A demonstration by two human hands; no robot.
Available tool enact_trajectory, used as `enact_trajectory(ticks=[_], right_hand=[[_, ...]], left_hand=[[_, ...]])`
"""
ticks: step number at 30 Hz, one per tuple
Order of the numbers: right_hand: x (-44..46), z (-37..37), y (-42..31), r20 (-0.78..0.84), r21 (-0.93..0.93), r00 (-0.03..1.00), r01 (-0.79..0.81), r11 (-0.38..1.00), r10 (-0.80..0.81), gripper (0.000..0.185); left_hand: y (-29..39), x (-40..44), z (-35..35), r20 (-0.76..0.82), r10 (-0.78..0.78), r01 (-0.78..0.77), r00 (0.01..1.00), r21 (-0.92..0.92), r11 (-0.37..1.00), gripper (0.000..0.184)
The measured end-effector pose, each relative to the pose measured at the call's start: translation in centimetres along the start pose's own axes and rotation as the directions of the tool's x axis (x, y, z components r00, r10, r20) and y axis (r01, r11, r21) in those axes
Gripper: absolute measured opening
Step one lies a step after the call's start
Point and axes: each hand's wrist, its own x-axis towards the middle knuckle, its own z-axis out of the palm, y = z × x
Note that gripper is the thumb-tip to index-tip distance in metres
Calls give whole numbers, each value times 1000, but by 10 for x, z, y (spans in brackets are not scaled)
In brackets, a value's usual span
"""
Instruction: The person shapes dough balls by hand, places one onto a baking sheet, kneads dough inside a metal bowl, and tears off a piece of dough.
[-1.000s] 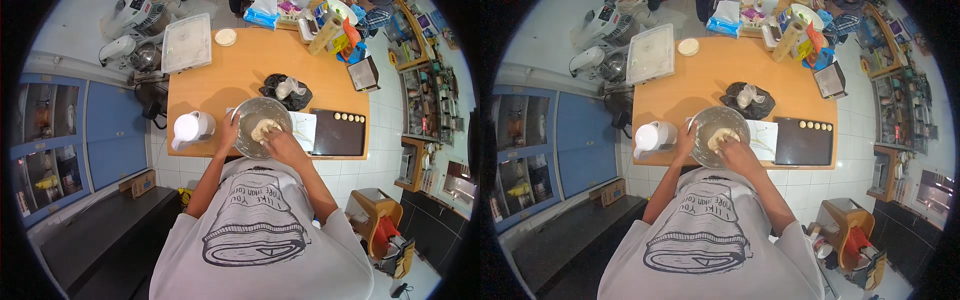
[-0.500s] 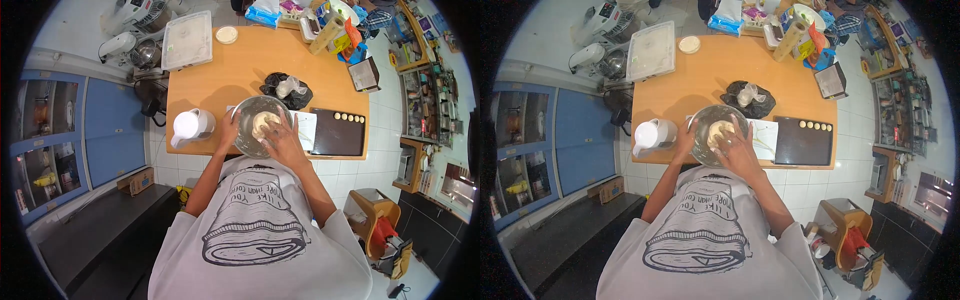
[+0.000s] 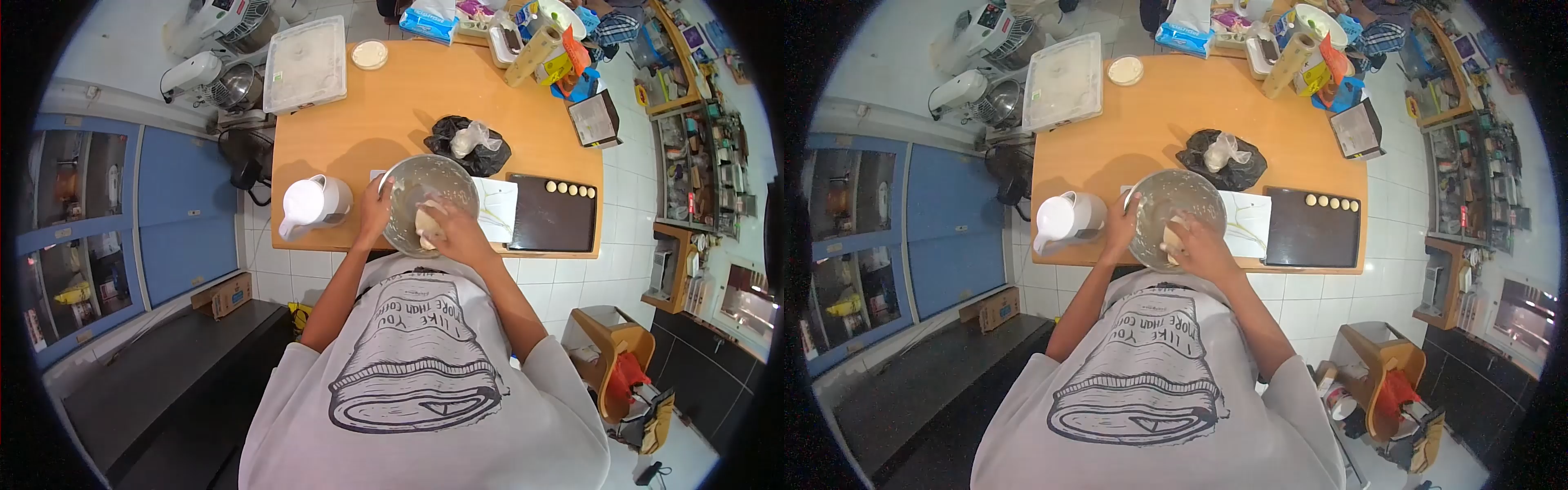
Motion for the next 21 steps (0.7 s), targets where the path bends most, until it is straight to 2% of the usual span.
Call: enact_trajectory(ticks=[3,6,9,12,17,21], right_hand=[[2,17,5,54,-221,999,6,975,6,67],[12,24,0,79,-336,997,5,942,23,74],[22,50,16,-45,-413,997,42,910,-67,70],[38,49,9,64,-443,995,-35,896,71,63],[64,56,19,-8,-415,1000,-29,909,28,56],[80,51,30,28,-277,993,-104,955,116,51]], left_hand=[[12,-4,-2,-13,27,-27,1000,-10,1000,42],[6,-3,0,-45,64,-64,997,11,998,40],[7,-2,1,-41,72,-72,997,-10,997,36],[9,-2,0,-52,104,-105,993,-12,994,34],[9,-4,-1,-48,90,-91,995,-7,996,33],[6,-3,1,-61,110,-108,992,30,994,34]])
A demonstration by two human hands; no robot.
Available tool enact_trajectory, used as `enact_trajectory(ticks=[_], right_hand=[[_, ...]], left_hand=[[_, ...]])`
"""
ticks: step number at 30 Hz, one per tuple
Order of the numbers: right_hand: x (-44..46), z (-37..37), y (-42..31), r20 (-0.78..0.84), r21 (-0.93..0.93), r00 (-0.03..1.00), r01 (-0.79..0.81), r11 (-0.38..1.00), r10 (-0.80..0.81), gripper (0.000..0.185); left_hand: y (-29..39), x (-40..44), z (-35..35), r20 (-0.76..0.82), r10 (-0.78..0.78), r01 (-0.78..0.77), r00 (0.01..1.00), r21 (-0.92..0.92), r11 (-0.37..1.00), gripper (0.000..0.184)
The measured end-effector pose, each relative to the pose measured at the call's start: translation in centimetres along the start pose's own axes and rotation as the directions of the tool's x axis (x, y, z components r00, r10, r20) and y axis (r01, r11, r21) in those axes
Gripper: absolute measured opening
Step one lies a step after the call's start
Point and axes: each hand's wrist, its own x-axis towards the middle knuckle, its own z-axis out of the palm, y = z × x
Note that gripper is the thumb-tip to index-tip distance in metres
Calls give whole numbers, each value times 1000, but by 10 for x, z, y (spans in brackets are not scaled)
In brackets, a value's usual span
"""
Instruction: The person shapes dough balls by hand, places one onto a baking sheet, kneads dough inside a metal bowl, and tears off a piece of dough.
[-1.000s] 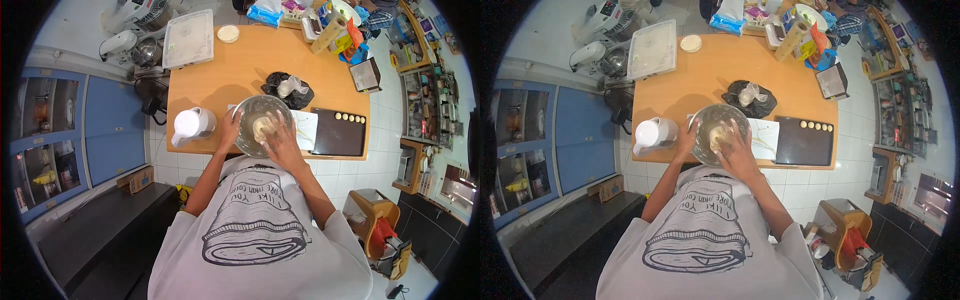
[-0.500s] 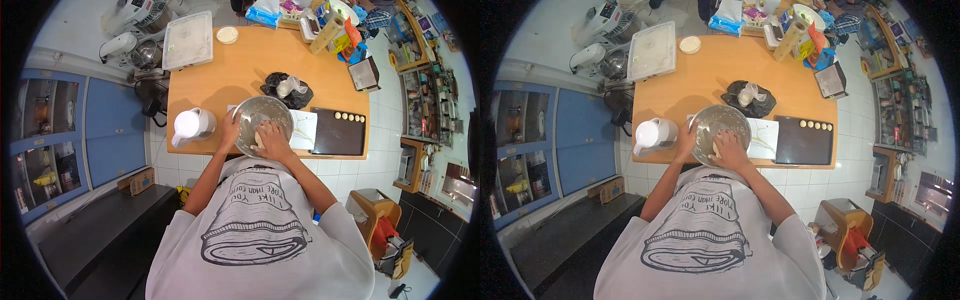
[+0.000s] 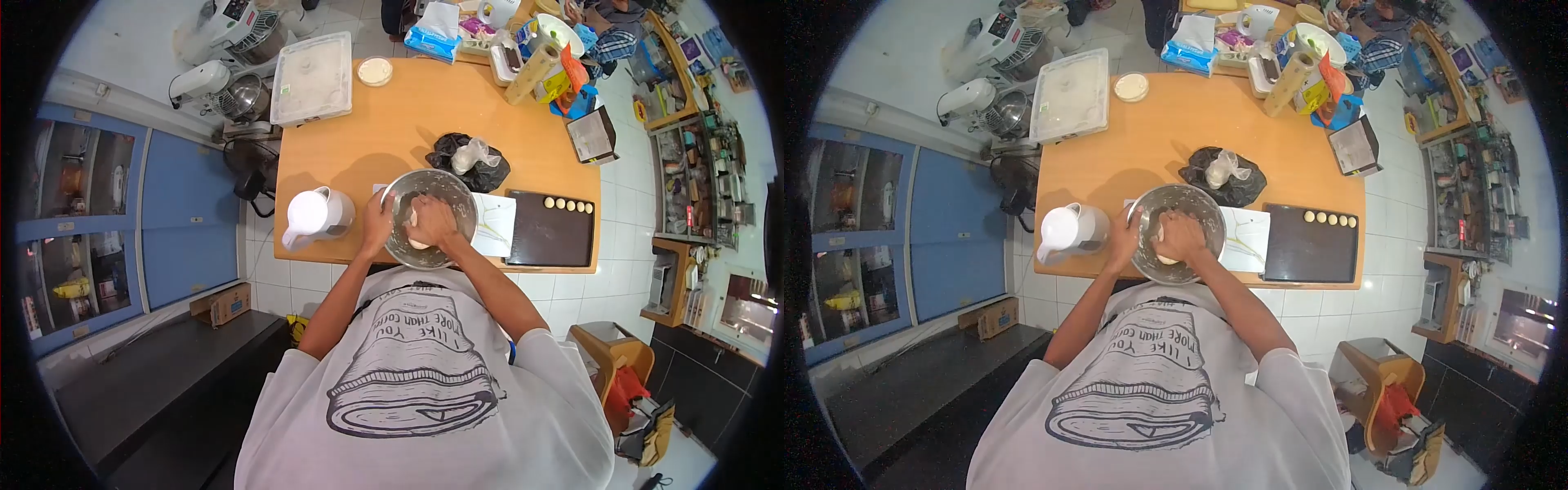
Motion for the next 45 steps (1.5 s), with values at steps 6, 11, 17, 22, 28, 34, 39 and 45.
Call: enact_trajectory(ticks=[6,11,17,22,28,34,39,45], right_hand=[[-18,-6,8,-114,158,989,108,981,-91,55],[-59,-8,-2,-197,-52,961,187,981,-193,70],[-59,-1,-3,-105,-177,971,195,965,-215,70],[-34,-7,-11,13,-172,989,149,974,-149,72],[18,-10,-12,185,-58,980,80,995,-68,61],[8,-6,-3,64,22,994,89,996,-91,65],[-52,-18,-10,-182,-130,956,209,969,-231,80],[-81,-38,4,-204,274,954,272,922,-221,71]], left_hand=[[9,0,-7,23,-25,26,999,-38,999,34],[16,3,-8,26,-54,55,998,-20,998,34],[18,5,-9,39,-96,97,995,-9,995,34],[-10,10,3,-53,-14,18,999,69,997,36],[2,12,-6,29,-63,63,998,11,998,39],[-14,16,0,-16,-18,19,1000,88,996,36],[13,13,-8,11,-42,42,999,-43,998,35],[0,12,-5,-7,-70,70,998,-10,998,35]])
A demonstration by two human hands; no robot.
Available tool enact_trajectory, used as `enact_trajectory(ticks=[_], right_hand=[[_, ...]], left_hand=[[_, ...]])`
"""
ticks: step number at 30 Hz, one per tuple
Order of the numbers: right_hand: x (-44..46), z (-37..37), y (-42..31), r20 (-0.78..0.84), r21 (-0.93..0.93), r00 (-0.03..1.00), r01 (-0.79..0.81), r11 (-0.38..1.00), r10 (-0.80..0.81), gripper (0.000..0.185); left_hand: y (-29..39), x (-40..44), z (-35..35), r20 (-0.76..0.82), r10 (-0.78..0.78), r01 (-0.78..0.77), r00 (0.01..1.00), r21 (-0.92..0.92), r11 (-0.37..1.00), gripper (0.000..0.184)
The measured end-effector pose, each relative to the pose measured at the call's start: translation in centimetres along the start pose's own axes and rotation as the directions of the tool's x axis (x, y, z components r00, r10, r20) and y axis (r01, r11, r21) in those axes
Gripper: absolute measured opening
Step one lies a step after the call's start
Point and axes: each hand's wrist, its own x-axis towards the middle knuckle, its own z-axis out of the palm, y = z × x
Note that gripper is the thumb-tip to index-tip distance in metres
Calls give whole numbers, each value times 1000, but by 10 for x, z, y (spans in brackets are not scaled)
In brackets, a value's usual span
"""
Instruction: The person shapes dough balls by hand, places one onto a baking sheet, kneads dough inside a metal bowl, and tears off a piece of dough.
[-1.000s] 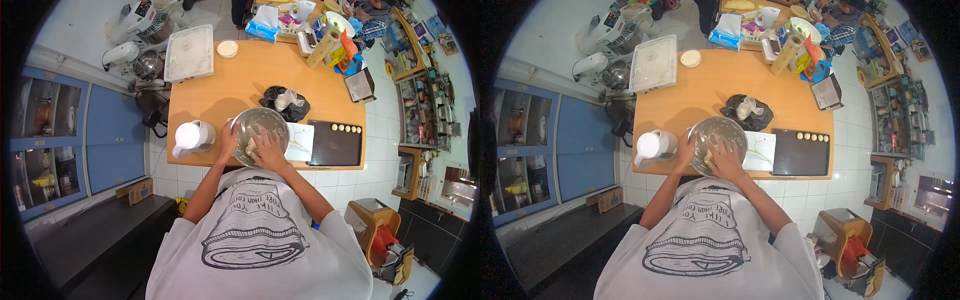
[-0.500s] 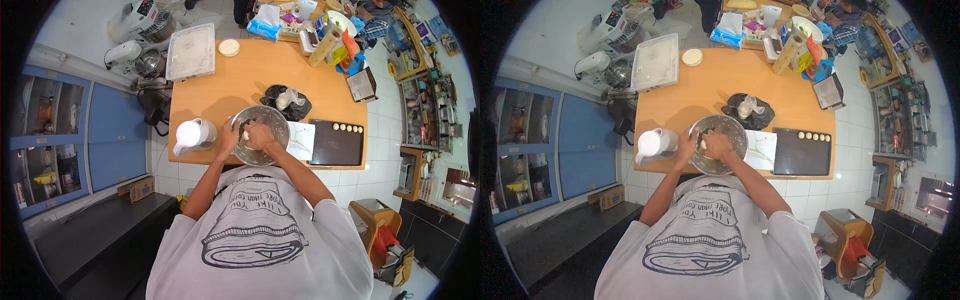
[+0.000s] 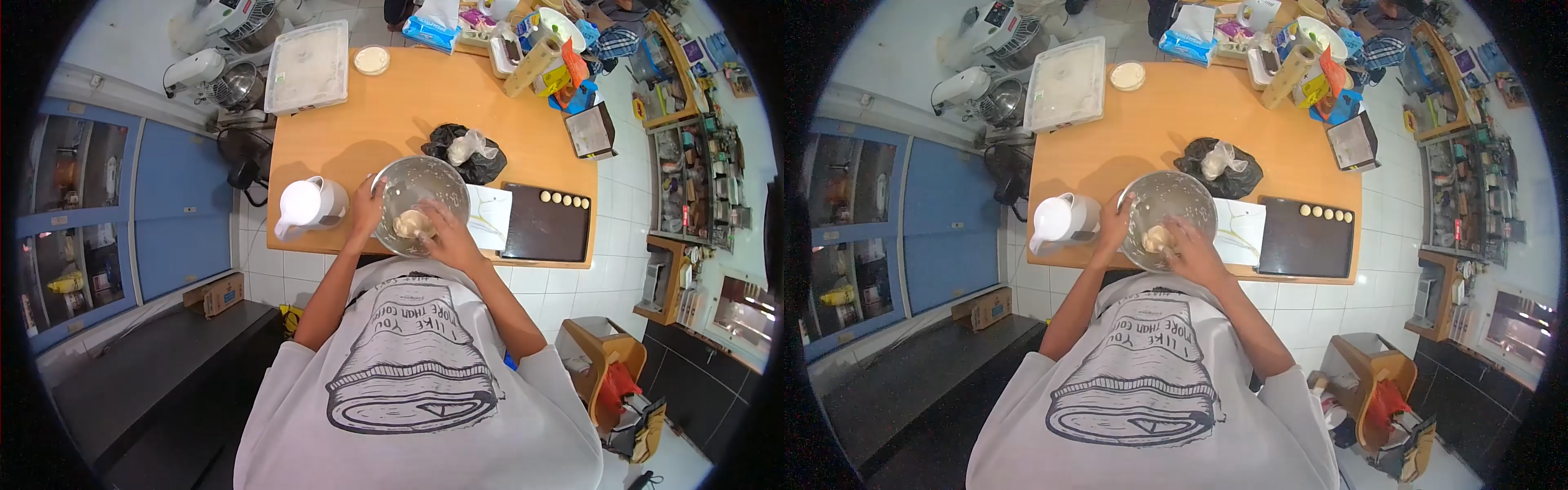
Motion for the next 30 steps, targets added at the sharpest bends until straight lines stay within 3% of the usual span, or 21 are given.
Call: enact_trajectory(ticks=[3,6,9,12,15,21,27,30], right_hand=[[9,-8,-8,189,-23,968,-161,987,163,74],[14,18,-6,127,-379,991,18,925,33,77],[30,45,5,78,-530,996,9,848,38,80],[50,47,9,192,-645,969,7,764,153,84],[59,63,33,88,-690,995,28,723,45,78],[74,45,29,87,-506,994,-7,862,59,57],[37,27,9,82,-291,995,-22,956,48,62],[8,7,-2,124,-308,992,50,950,-12,66]], left_hand=[[-3,0,1,5,-18,18,1000,39,999,36],[4,-1,0,12,3,-3,1000,25,1000,37],[4,-3,1,-20,40,-39,999,43,998,37],[-7,-2,2,-54,57,-54,997,58,997,37],[-6,-2,2,-40,34,-33,999,21,999,38],[-3,-4,3,-62,24,-22,998,41,999,37],[-9,-5,-1,-11,50,-49,999,29,998,36],[-14,-5,0,-58,63,-62,996,23,998,36]])
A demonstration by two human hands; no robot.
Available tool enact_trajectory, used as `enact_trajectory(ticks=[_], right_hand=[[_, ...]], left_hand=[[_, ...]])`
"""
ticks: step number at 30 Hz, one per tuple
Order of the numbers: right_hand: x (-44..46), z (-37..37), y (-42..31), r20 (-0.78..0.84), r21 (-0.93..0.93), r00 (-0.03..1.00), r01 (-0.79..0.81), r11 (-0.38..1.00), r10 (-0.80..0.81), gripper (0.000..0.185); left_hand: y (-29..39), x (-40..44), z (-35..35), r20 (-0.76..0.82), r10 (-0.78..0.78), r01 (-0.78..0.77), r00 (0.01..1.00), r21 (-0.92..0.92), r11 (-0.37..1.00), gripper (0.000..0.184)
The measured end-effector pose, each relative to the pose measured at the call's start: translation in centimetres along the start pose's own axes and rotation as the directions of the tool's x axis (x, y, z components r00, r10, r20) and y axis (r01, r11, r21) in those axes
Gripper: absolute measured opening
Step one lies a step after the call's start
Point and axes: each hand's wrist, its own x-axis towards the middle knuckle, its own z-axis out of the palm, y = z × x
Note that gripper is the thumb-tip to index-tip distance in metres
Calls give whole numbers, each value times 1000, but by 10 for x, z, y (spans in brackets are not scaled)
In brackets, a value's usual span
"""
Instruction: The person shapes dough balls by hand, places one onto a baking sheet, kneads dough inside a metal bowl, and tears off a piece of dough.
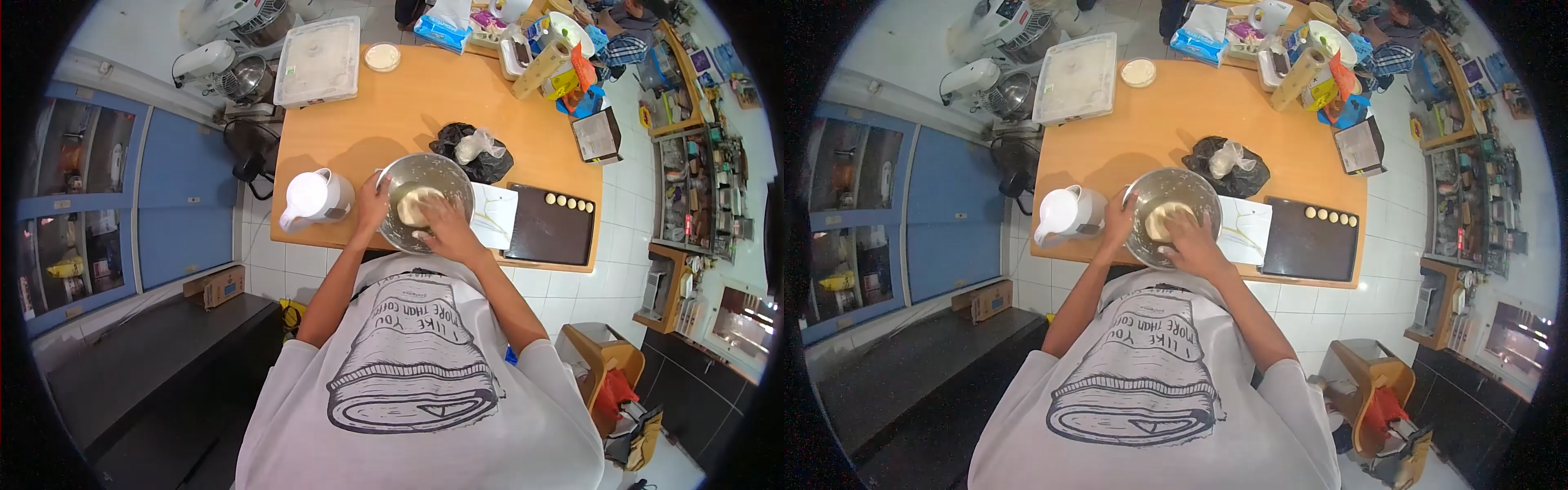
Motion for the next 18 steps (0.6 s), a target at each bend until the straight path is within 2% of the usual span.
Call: enact_trajectory(ticks=[4,7,10,13,18], right_hand=[[-16,-38,-5,-73,322,994,-57,945,85,65],[-8,-35,-2,-62,222,992,-91,971,107,65],[2,-1,5,28,135,999,-48,990,45,74],[8,21,-16,133,-151,988,-62,987,83,80],[34,35,-2,123,-195,991,-35,980,60,68]], left_hand=[[5,-3,-2,33,-42,40,999,42,998,36],[13,-4,-1,59,-71,69,996,40,997,36],[16,-4,-1,44,-28,28,999,0,1000,36],[16,-3,-1,47,-64,61,997,59,996,35],[9,-2,1,68,-47,41,997,89,995,36]])
